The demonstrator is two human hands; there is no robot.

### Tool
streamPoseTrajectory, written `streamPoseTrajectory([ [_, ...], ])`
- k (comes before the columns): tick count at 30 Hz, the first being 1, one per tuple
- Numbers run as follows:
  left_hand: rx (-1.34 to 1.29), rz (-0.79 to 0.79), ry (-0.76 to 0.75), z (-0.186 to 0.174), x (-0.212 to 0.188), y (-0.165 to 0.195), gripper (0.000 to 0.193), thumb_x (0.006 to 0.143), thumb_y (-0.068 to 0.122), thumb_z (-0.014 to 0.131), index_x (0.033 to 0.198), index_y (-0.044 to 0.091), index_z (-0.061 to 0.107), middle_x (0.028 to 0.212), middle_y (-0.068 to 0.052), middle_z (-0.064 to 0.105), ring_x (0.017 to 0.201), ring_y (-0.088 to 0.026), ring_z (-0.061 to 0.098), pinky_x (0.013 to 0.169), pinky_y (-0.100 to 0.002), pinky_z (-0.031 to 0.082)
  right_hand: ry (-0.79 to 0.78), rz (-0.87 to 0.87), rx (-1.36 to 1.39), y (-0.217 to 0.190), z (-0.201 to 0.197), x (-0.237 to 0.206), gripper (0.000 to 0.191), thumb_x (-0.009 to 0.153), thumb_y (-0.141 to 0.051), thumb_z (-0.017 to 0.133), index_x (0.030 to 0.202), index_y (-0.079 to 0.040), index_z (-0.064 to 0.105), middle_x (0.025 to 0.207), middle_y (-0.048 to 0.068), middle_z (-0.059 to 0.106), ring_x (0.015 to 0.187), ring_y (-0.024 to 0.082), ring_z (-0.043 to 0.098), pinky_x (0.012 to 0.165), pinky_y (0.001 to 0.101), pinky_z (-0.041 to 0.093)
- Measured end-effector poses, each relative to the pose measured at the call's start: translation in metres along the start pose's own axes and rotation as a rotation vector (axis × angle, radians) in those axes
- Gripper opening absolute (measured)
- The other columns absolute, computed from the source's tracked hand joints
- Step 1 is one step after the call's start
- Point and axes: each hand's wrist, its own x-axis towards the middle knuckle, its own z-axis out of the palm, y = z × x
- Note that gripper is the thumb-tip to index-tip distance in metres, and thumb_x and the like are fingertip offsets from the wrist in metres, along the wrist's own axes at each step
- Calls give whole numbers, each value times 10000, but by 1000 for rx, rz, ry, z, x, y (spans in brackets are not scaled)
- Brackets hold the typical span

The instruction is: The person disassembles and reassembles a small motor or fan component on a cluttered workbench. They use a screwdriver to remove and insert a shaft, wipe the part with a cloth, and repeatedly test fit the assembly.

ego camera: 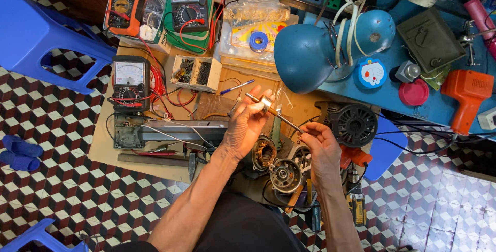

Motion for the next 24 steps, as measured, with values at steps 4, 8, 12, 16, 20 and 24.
streamPoseTrajectory([
  [4,44,-10,-12,-3,-2,-4,639,940,38,625,1534,42,390,1422,-131,559,1270,-195,566,1142,-346,432,27,-276,-685,-14,15,-10,274,897,-196,724,1133,-63,678,1078,104,679,1000,234,648,888,391,516],
  [8,40,-56,-35,-3,-5,-9,625,948,56,641,1527,72,407,1429,-114,570,1270,-181,558,1114,-324,430,-58,-585,-1035,-24,29,-1,231,883,-222,759,1054,-75,710,946,89,697,963,257,620,935,431,444],
  [12,43,-75,-21,-1,-9,-10,618,949,86,642,1523,93,414,1443,-115,567,1276,-176,559,1096,-321,428,-69,-670,-1006,-26,35,-2,210,887,-210,758,1038,-71,713,975,68,697,987,256,621,935,408,424],
  [16,53,-94,-21,1,-10,-12,619,949,104,646,1521,99,410,1458,-122,559,1296,-168,558,1117,-325,424,-66,-717,-992,-27,38,-3,185,891,-202,757,1022,-77,720,983,57,708,997,249,629,937,408,428],
  [20,-2,-95,20,1,-9,-14,608,951,107,648,1506,52,407,1423,-155,567,1295,-223,568,1146,-361,434,-75,-691,-1024,-29,39,-3,200,892,-207,756,1038,-73,724,965,69,706,979,253,629,918,403,430],
  [24,-52,-62,47,2,-5,-11,588,953,104,643,1488,26,412,1395,-179,579,1293,-270,574,1153,-392,436,-77,-659,-1041,-32,35,-6,303,881,-217,755,1115,-31,706,954,102,694,945,260,618,879,409,424],
])
